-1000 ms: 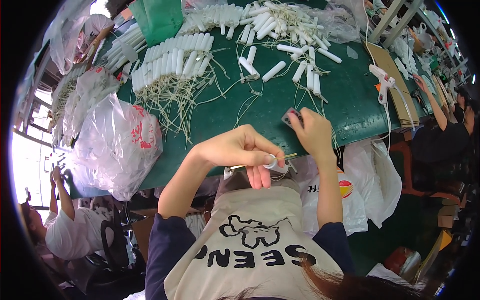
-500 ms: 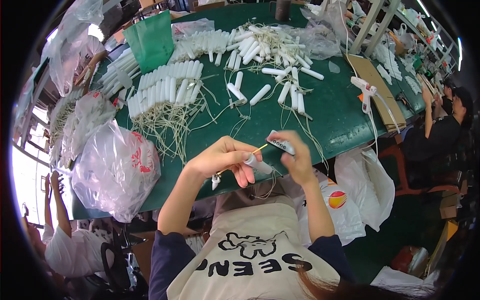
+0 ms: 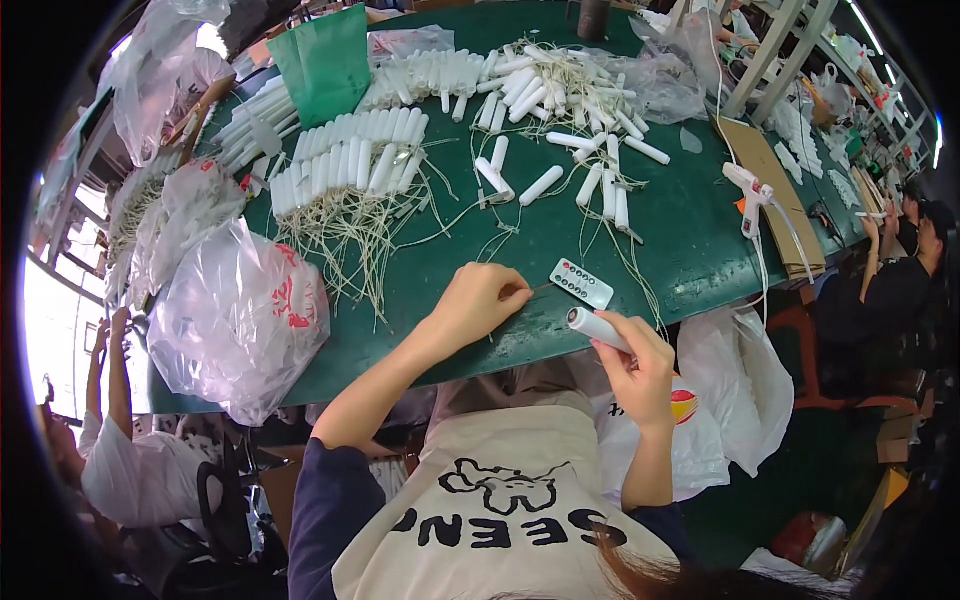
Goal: Assembling small white plastic components by inserting wires and applying labels.
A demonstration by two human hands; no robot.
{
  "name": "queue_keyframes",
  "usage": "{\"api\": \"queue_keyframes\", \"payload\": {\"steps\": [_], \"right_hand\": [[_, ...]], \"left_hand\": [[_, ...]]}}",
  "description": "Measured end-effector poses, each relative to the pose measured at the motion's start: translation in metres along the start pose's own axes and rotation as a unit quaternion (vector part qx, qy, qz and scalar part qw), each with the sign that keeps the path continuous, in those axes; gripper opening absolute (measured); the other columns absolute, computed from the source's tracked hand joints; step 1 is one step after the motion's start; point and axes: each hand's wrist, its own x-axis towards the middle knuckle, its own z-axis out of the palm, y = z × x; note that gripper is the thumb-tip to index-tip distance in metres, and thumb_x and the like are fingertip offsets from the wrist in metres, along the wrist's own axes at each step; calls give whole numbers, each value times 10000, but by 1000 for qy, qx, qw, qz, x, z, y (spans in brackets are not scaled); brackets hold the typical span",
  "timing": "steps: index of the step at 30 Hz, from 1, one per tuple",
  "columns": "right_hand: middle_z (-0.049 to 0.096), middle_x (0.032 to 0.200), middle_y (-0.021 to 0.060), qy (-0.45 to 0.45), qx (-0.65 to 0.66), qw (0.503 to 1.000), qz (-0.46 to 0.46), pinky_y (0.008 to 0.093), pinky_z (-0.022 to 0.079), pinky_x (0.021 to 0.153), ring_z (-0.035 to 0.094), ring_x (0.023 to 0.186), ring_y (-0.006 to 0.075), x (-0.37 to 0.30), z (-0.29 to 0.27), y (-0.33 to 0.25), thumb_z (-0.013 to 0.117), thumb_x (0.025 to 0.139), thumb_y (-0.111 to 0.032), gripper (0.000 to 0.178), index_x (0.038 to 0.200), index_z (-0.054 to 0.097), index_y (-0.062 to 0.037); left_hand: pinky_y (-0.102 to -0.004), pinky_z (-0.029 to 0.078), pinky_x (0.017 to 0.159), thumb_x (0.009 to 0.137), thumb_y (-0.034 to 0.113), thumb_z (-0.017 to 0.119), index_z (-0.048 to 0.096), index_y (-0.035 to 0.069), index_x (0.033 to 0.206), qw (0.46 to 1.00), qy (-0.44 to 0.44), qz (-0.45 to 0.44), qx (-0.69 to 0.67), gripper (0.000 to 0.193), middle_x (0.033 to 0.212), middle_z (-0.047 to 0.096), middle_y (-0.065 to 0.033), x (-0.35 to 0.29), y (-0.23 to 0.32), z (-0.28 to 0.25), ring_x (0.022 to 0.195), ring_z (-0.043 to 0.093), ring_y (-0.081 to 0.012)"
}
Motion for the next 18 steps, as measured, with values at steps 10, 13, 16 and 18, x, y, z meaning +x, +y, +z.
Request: {"api": "queue_keyframes", "payload": {"steps": [10,13,16,18], "right_hand": [[566,750,38,24,-196,969,-150,292,439,490,528,581,186,14,5,-12,684,678,22,342,1007,659,-69],[533,777,6,26,-314,930,-190,303,463,505,535,673,184,17,10,-22,668,627,1,374,984,677,-112],[528,777,6,29,-303,934,-187,297,460,505,533,670,187,19,17,-17,653,632,16,369,980,675,-106],[540,782,12,36,-300,936,-180,303,465,525,538,678,195,19,14,-15,658,634,25,358,965,676,-109]], "left_hand": [[-292,512,711,987,367,368,613,-48,1013,929,-17,-79,-362,483,938,648,-104,-2,43,-4,847,619,-167],[-229,472,536,984,417,328,627,-24,969,881,-158,-185,-407,534,838,650,-96,2,56,2,675,602,-121],[-212,401,468,982,410,331,638,-18,867,926,-195,-146,-289,540,711,639,-78,5,48,5,532,516,-79],[-214,342,433,984,396,329,641,-10,803,924,-177,-161,-298,544,618,612,-64,3,43,6,465,410,-60]]}}
